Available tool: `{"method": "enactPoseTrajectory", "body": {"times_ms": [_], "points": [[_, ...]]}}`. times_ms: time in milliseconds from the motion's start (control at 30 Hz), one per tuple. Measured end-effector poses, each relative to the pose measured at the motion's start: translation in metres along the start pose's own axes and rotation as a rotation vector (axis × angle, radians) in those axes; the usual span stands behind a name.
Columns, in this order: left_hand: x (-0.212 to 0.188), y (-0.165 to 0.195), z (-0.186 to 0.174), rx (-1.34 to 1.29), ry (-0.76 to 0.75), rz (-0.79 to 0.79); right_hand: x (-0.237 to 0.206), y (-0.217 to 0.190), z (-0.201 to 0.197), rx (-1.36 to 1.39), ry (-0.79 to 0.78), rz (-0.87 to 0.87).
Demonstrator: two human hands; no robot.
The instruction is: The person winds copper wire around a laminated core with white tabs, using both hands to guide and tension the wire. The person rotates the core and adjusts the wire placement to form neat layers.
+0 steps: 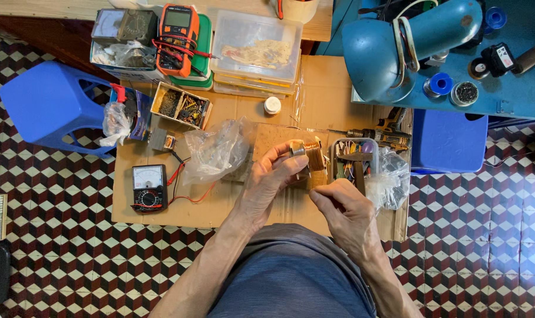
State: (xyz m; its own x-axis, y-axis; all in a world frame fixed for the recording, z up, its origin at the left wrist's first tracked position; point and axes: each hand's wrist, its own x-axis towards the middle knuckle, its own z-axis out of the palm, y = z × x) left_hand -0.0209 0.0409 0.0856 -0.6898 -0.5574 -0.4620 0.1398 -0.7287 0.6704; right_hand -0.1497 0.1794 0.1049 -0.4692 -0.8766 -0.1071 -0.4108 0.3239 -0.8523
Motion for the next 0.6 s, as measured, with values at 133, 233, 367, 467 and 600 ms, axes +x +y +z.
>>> {"method": "enactPoseTrajectory", "body": {"times_ms": [133,233,367,467,600], "points": [[-0.008,0.007,0.0,0.034,-0.021,-0.013,0.026,0.024,0.0,0.003,-0.085,0.073],[-0.016,0.008,-0.001,0.162,-0.059,0.033,0.054,0.029,-0.009,-0.048,-0.091,-0.095],[-0.02,0.007,-0.001,0.149,-0.077,0.006,0.083,0.011,-0.027,-0.102,-0.178,-0.092],[-0.021,0.009,-0.004,0.209,-0.066,0.009,0.092,-0.01,-0.035,-0.136,-0.197,-0.161],[-0.024,0.009,-0.008,0.277,-0.101,0.004,0.099,-0.031,-0.041,-0.206,-0.218,-0.281]]}}
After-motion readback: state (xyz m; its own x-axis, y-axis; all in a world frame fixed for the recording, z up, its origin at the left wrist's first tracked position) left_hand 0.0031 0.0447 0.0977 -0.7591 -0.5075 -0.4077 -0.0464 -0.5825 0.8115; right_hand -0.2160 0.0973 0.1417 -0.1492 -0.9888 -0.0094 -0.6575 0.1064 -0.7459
